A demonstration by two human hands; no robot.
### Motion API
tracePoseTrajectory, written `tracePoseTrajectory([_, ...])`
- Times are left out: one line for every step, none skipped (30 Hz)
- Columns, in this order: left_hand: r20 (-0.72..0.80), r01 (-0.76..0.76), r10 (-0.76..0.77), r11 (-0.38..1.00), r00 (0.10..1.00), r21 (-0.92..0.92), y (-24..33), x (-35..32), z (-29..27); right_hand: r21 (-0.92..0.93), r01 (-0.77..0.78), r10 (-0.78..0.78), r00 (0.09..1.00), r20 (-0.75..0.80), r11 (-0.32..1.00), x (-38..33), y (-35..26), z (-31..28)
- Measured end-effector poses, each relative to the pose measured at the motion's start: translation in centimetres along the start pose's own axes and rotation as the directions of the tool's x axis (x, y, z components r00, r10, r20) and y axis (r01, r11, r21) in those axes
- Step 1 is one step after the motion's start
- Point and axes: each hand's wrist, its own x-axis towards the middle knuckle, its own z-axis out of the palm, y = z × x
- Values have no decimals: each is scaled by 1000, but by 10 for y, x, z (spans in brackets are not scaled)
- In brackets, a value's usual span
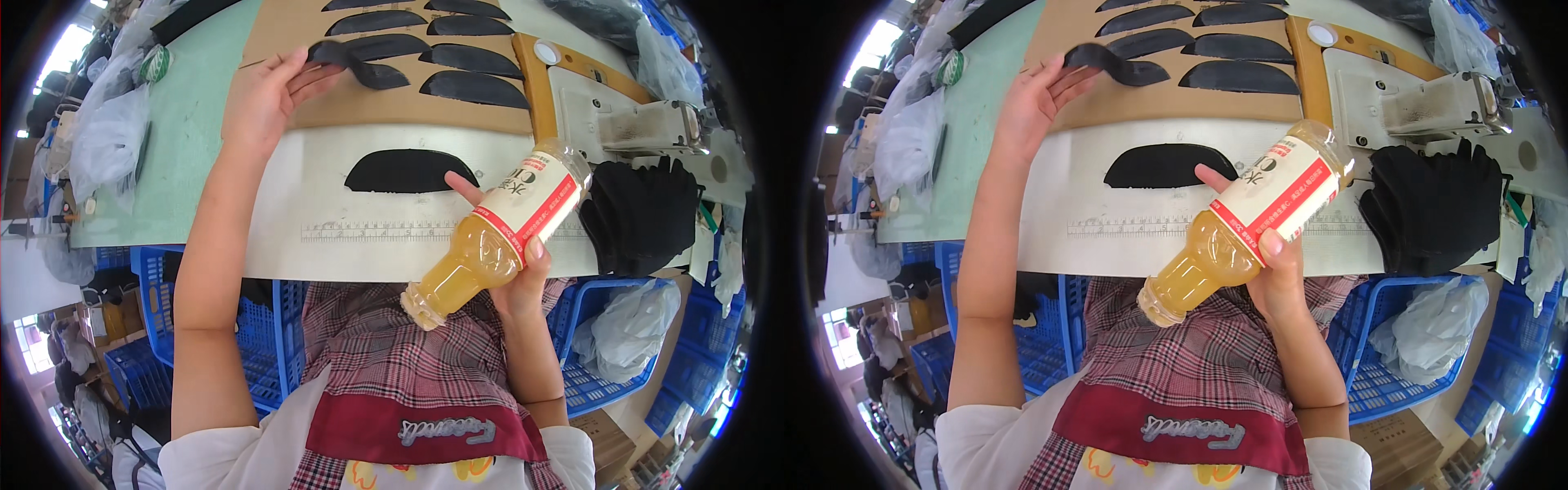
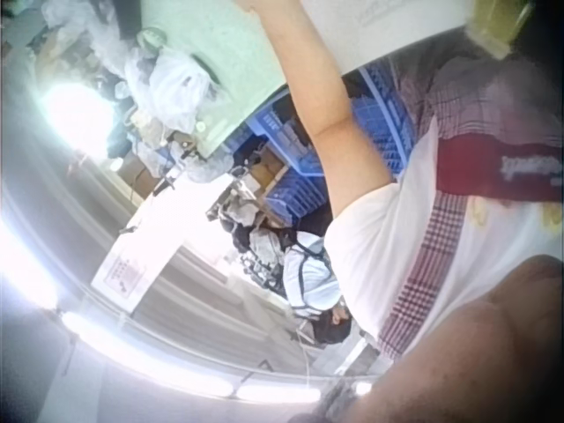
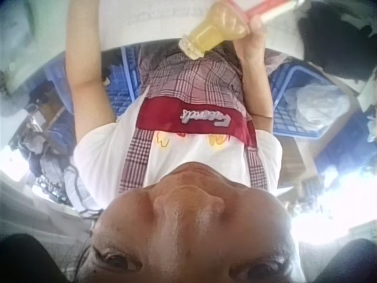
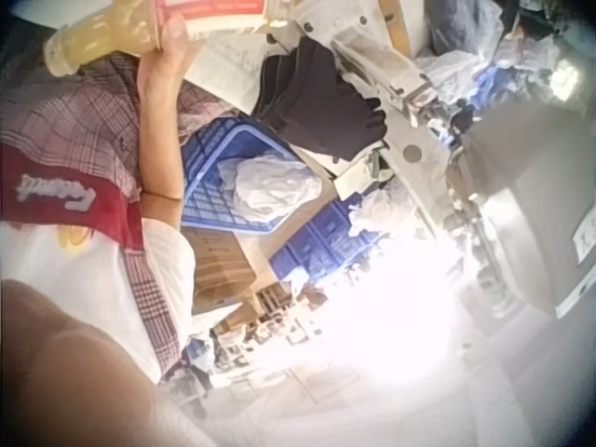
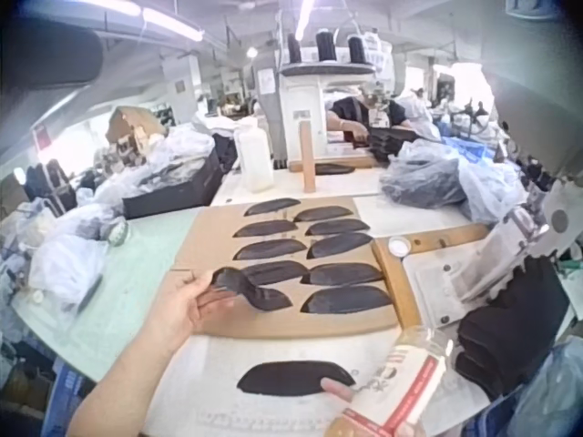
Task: The person applies a yellow liquid adhesive from a bottle onto a black fabric piece placed on a white board. They then pick up a larger black fabric piece and press it onto the glued area to bond them together. The process is repeated for multiple fabric pieces.
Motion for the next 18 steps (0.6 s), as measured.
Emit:
tracePoseTrajectory([-27, -6, 8, 997, 1000, 71, -7, -2, -6, 24, -12, 12, 1000, 15, 1000, 0, -1, -3])
tracePoseTrajectory([-107, 0, 29, 966, 994, 260, -12, -6, -13, 49, -24, 23, 999, 31, 999, 0, -2, -4])
tracePoseTrajectory([-177, 21, 63, 900, 982, 436, -16, -9, -17, 45, -20, 18, 999, 28, 999, 0, -3, -3])
tracePoseTrajectory([-239, 57, 108, 802, 965, 595, -21, -11, -23, 42, -15, 14, 1000, 25, 999, 0, -4, -2])
tracePoseTrajectory([-230, 12, 196, 736, 953, 677, -27, -12, -32, 38, -11, 10, 1000, 23, 999, 0, -4, -1])
tracePoseTrajectory([-213, -25, 279, 659, 936, 752, -28, -14, -39, 22, -9, 8, 999, 34, 1000, 0, -3, -2])
tracePoseTrajectory([-188, -55, 358, 571, 915, 819, -31, -16, -44, 7, -7, 7, 999, 46, 1000, 0, -2, -3])
tracePoseTrajectory([-210, -47, 376, 570, 903, 820, -31, -20, -49, -8, -6, 7, 998, 59, 1000, 1, -1, -4])
tracePoseTrajectory([-240, -29, 387, 573, 890, 819, -24, -31, -45, -35, -17, 18, 999, 37, 999, -1, 0, -2])
tracePoseTrajectory([-262, -20, 399, 579, 879, 815, -22, -39, -39, -66, -21, 21, 1000, 9, 998, -2, -1, -1])
tracePoseTrajectory([-189, -57, 429, 498, 883, 865, -25, -52, -34, -98, -26, 24, 1000, -17, 995, -3, -2, 1])
tracePoseTrajectory([-112, -101, 459, 415, 881, 904, -30, -66, -23, -156, -14, 13, 1000, -6, 988, -4, -6, -5])
tracePoseTrajectory([-27, -146, 480, 319, 877, 937, -32, -80, -15, -169, 21, -19, 1000, 15, 985, -2, -8, -8])
tracePoseTrajectory([5, -165, 450, 317, 893, 934, -35, -92, -3, -181, 57, -51, 998, 38, 982, 1, -11, -10])
tracePoseTrajectory([26, -173, 419, 317, 907, 932, -39, -108, 12, -193, 91, -87, 996, 26, 977, 6, -14, -10])
tracePoseTrajectory([52, -188, 390, 320, 919, 929, -43, -116, 23, -208, 128, -129, 992, 8, 970, 10, -18, -11])
tracePoseTrajectory([38, -177, 375, 344, 926, 922, -47, -118, 29, -224, 163, -169, 985, -9, 961, 14, -22, -12])
tracePoseTrajectory([26, -169, 364, 367, 931, 915, -50, -120, 34, -259, 221, -248, 966, -74, 940, 20, -25, -14])
